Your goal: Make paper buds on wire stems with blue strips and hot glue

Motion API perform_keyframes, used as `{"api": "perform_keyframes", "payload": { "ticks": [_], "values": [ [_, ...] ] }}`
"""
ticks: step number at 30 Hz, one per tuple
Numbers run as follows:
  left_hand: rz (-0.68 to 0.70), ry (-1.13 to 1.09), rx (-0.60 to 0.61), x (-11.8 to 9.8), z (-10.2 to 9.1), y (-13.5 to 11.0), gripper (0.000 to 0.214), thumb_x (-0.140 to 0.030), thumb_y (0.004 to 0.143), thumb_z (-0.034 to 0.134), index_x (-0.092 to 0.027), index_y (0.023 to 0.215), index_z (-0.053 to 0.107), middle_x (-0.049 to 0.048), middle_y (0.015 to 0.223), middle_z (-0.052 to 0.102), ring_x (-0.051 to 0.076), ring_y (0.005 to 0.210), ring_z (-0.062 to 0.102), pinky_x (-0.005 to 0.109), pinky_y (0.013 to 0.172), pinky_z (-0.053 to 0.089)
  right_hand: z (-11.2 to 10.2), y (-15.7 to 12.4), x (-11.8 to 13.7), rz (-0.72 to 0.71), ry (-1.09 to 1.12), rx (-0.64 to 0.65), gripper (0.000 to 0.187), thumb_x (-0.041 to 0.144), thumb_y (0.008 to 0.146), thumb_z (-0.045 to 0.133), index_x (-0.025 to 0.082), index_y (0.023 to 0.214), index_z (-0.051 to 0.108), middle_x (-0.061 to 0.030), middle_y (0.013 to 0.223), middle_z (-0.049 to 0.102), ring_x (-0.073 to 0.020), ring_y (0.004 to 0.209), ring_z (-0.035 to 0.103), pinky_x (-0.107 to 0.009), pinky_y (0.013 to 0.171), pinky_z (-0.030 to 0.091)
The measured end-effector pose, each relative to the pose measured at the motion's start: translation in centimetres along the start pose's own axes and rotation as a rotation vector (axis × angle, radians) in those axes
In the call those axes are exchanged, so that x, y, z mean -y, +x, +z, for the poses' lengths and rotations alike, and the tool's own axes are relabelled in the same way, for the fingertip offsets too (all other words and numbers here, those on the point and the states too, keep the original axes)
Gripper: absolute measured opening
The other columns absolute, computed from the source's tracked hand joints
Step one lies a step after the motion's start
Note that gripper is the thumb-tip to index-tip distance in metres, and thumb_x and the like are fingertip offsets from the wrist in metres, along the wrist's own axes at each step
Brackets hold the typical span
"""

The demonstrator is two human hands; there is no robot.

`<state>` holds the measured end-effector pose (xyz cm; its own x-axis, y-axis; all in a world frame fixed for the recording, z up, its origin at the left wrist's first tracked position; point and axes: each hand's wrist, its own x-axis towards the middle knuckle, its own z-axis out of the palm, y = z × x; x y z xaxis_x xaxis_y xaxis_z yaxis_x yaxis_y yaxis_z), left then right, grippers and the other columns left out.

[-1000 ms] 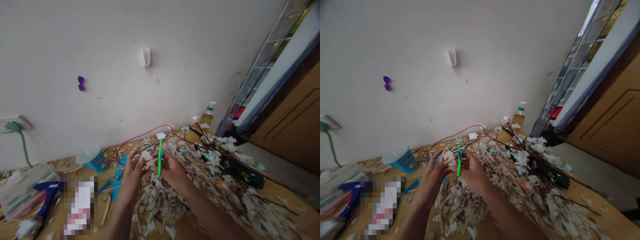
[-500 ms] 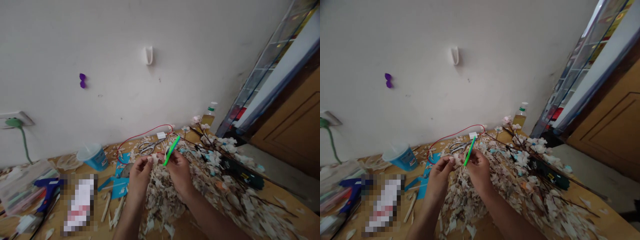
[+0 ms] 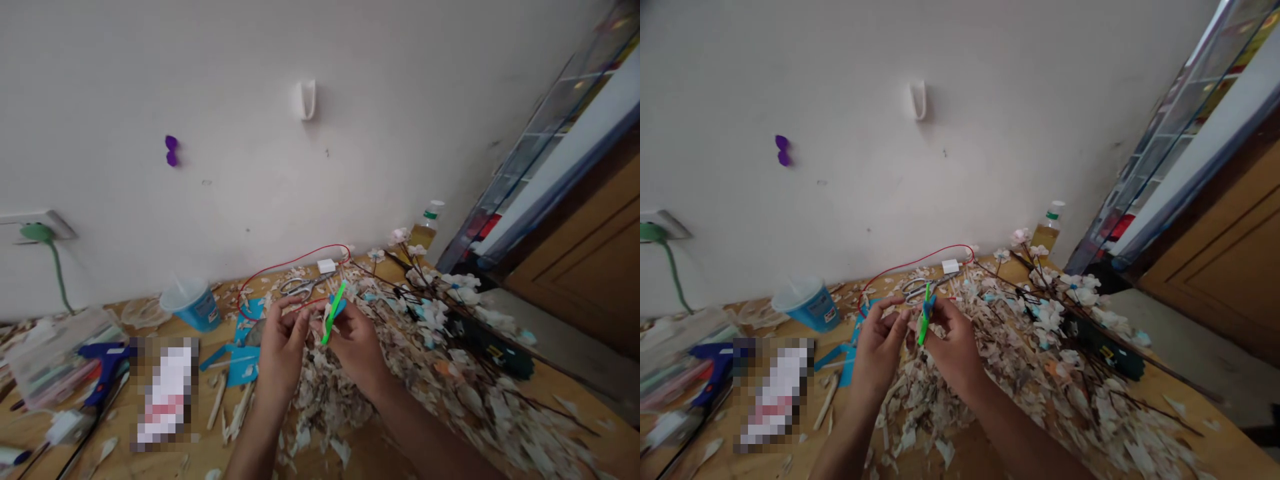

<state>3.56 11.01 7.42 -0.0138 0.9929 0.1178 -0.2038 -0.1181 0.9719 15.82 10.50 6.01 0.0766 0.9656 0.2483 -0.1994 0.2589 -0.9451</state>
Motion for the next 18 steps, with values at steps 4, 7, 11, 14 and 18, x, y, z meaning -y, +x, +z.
{"api": "perform_keyframes", "payload": {
  "ticks": [4,7,11,14,18],
  "values": [
    [-0.096,-0.104,-0.044,-0.3,0.4,-0.1,0.051,-0.050,0.073,0.078,-0.020,0.103,0.051,-0.0024,0.070,0.067,0.007,0.042,0.048,0.018,0.043,0.036,0.0,0.0,0.5,-0.007,-0.013,0.117,0.024,0.033,0.076,0.078,0.025,0.097,0.069,-0.0031,0.100,0.073,-0.0212,0.091,0.070,-0.032,0.081,0.057],
    [-0.084,-0.094,-0.047,-0.1,0.1,0.0,0.050,-0.052,0.073,0.078,-0.019,0.102,0.054,-0.0013,0.072,0.067,0.008,0.046,0.051,0.019,0.047,0.040,-0.1,0.0,0.4,-0.041,-0.059,0.122,0.020,0.032,0.077,0.077,0.025,0.094,0.068,-0.0021,0.095,0.073,-0.0195,0.085,0.069,-0.031,0.079,0.056],
    [-0.056,-0.020,0.004,0.1,-0.6,0.4,0.042,-0.048,0.070,0.080,-0.015,0.093,0.066,0.0014,0.074,0.067,0.010,0.060,0.056,0.020,0.057,0.044,-0.5,0.0,0.2,-0.081,-0.125,-0.038,0.018,0.028,0.076,0.078,0.024,0.090,0.067,-0.0006,0.088,0.072,-0.0173,0.079,0.067,-0.027,0.075,0.055],
    [-0.093,0.021,0.123,0.2,-1.0,0.4,0.034,-0.039,0.070,0.082,-0.016,0.092,0.073,0.0063,0.089,0.072,0.016,0.079,0.064,0.025,0.073,0.050,-0.6,0.1,0.7,-0.109,-0.110,-0.120,0.019,0.027,0.074,0.079,0.023,0.087,0.066,0.0003,0.085,0.072,-0.0158,0.074,0.067,-0.026,0.073,0.055],
    [-0.054,0.127,0.196,0.1,-1.2,0.1,0.025,-0.033,0.074,0.079,-0.017,0.092,0.075,0.0088,0.099,0.072,0.021,0.094,0.066,0.029,0.083,0.050,-0.8,0.3,1.8,-0.142,-0.093,-0.167,0.017,0.027,0.076,0.078,0.023,0.086,0.066,0.0010,0.082,0.071,-0.0143,0.069,0.065,-0.026,0.071,0.055]
  ]
}}
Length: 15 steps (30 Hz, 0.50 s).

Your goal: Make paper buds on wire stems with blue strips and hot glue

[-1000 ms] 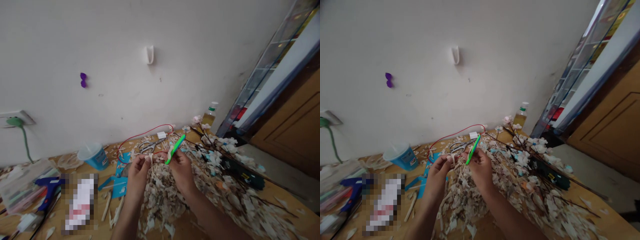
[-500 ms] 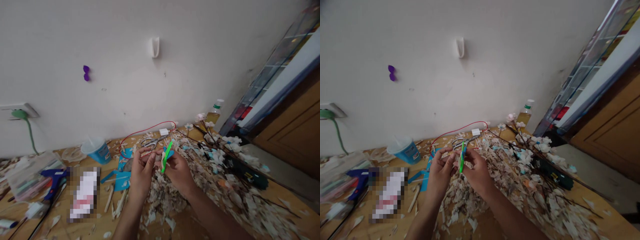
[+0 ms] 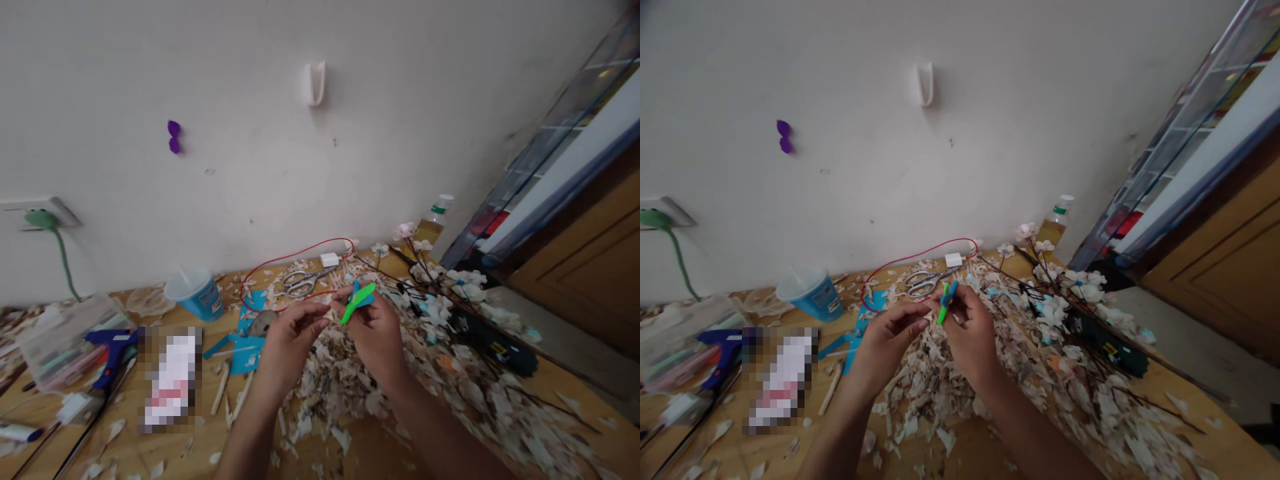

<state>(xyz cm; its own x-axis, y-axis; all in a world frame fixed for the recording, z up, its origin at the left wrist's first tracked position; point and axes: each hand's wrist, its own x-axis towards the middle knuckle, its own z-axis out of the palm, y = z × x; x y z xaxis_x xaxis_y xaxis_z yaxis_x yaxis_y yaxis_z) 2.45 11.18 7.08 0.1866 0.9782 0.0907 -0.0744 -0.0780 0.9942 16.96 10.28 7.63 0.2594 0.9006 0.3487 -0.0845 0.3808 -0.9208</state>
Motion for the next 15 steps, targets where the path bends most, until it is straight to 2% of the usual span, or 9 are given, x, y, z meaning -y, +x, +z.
{"api": "perform_keyframes", "payload": {
  "ticks": [3,6,9,12,15],
  "values": [
    [0.039,-0.016,-0.040,-0.3,0.0,-0.2,0.020,-0.031,0.075,0.079,-0.018,0.090,0.074,0.0057,0.091,0.071,0.016,0.083,0.064,0.024,0.074,0.049,-0.2,0.0,0.3,0.038,0.002,0.076,0.021,0.025,0.076,0.077,0.024,0.092,0.065,0.0002,0.087,0.071,-0.0155,0.074,0.067,-0.027,0.073,0.056],
    [0.025,-0.211,-0.077,-0.7,0.2,-0.3,0.024,-0.028,0.072,0.082,-0.019,0.092,0.072,0.0023,0.087,0.069,0.013,0.081,0.063,0.021,0.073,0.048,-0.4,-0.3,0.2,0.076,-0.016,0.183,0.024,0.020,0.076,0.075,0.025,0.097,0.064,-0.0006,0.092,0.070,-0.0167,0.079,0.068,-0.028,0.074,0.056],
    [-0.020,-0.425,-0.157,-1.0,0.9,-0.3,0.041,-0.027,0.066,0.088,-0.022,0.103,0.069,0.0007,0.088,0.069,0.012,0.082,0.064,0.023,0.079,0.050,-0.4,-0.7,-0.1,-0.010,-0.042,0.119,0.025,0.015,0.079,0.070,0.027,0.100,0.063,-0.0005,0.096,0.068,-0.0171,0.087,0.068,-0.030,0.082,0.056],
    [-0.075,-0.520,-0.140,-0.8,1.8,-0.4,0.035,-0.033,0.063,0.090,-0.018,0.089,0.070,0.0017,0.081,0.070,0.014,0.077,0.065,0.026,0.078,0.051,-0.5,-1.2,-0.4,-0.114,-0.077,0.098,0.028,0.013,0.083,0.067,0.029,0.106,0.063,-0.0018,0.104,0.066,-0.0185,0.097,0.067,-0.031,0.088,0.055],
    [-0.063,-0.495,-0.142,-0.3,2.1,-0.5,0.029,-0.036,0.065,0.088,-0.017,0.076,0.070,0.0025,0.077,0.071,0.015,0.077,0.066,0.027,0.079,0.051,-0.6,-1.2,-0.2,-0.084,-0.093,0.167,0.030,0.014,0.084,0.065,0.031,0.109,0.062,-0.0020,0.107,0.066,-0.0185,0.098,0.067,-0.031,0.088,0.056]
  ]
}}
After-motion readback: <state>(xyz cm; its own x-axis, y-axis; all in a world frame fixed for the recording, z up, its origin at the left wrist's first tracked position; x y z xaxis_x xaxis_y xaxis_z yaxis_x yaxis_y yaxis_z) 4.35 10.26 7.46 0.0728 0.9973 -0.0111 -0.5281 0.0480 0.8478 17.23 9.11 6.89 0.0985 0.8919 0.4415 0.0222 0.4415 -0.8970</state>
